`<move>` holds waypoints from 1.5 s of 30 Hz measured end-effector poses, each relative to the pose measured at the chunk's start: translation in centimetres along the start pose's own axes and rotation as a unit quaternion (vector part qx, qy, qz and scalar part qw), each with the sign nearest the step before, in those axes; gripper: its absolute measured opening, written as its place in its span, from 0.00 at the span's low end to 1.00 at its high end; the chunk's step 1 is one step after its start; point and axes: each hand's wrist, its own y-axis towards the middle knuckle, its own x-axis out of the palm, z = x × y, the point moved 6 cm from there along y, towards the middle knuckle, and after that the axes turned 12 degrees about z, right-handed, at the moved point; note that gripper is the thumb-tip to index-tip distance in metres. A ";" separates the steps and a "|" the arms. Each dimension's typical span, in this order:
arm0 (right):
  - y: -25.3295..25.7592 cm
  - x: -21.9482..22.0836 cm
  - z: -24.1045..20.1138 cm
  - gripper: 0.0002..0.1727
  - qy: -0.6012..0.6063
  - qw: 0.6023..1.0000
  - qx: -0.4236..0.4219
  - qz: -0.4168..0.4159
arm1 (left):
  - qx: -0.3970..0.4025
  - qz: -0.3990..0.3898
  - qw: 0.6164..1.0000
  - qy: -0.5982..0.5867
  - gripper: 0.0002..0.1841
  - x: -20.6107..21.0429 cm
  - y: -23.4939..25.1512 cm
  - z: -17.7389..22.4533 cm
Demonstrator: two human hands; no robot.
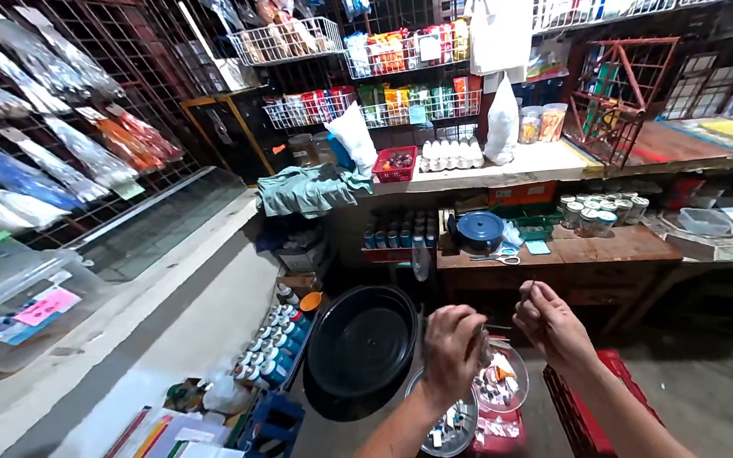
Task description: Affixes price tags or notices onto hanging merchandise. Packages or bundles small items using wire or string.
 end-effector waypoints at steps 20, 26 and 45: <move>-1.3 3.6 0.8 0.23 0.131 0.987 -0.093 -0.010 | -0.542 0.288 0.560 -0.556 0.27 4.6 3.1 0.0; -2.2 4.2 -0.4 0.11 0.084 0.983 -0.123 -0.108 | -0.531 0.261 0.564 -0.576 0.30 3.7 3.8 0.5; -2.6 3.3 -0.1 0.15 -0.254 0.951 -0.143 -0.100 | -0.415 0.115 0.800 -0.418 0.24 3.8 3.6 1.1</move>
